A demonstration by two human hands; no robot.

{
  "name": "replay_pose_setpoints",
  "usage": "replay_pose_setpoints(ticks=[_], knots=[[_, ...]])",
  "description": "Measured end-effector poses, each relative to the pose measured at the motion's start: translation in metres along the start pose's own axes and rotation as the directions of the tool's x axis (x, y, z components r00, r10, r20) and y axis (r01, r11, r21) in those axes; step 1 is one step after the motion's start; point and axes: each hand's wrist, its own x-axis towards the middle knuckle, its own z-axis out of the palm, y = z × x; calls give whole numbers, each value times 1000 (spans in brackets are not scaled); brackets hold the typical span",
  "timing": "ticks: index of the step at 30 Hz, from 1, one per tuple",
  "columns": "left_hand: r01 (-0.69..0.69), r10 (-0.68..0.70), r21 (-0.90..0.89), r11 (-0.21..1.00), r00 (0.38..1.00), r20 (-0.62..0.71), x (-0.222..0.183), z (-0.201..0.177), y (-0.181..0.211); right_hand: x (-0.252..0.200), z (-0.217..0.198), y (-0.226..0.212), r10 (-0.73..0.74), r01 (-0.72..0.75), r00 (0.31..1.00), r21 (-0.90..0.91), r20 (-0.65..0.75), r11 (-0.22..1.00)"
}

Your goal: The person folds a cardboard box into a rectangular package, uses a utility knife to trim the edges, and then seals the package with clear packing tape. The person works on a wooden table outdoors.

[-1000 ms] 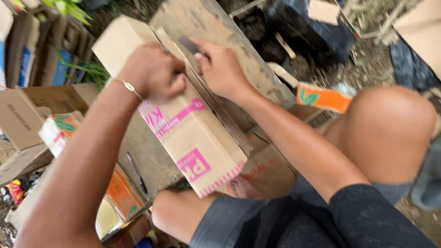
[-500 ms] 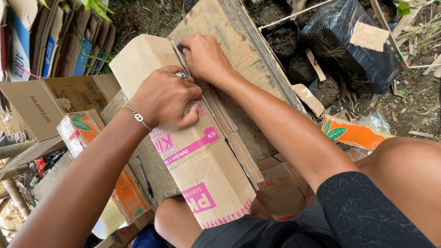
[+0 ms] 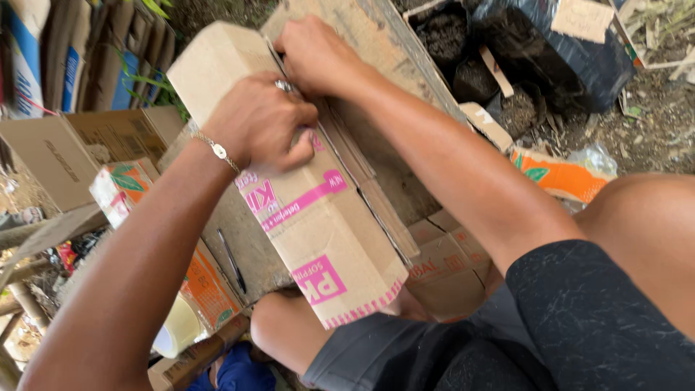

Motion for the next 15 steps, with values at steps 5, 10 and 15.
replay_pose_setpoints(ticks=[5,10,15], knots=[[16,-16,5,1000,1000,-24,-6,8,-1,-61,-18,-4,-133,132,989,28,63,991],[42,-38,53,998,997,-62,-11,11,3,-149,-41,-43,-91,88,994,48,56,995],[123,-123,0,992,992,-18,-16,15,4,-217,-58,-88,90,-90,984,-2,152,996]])
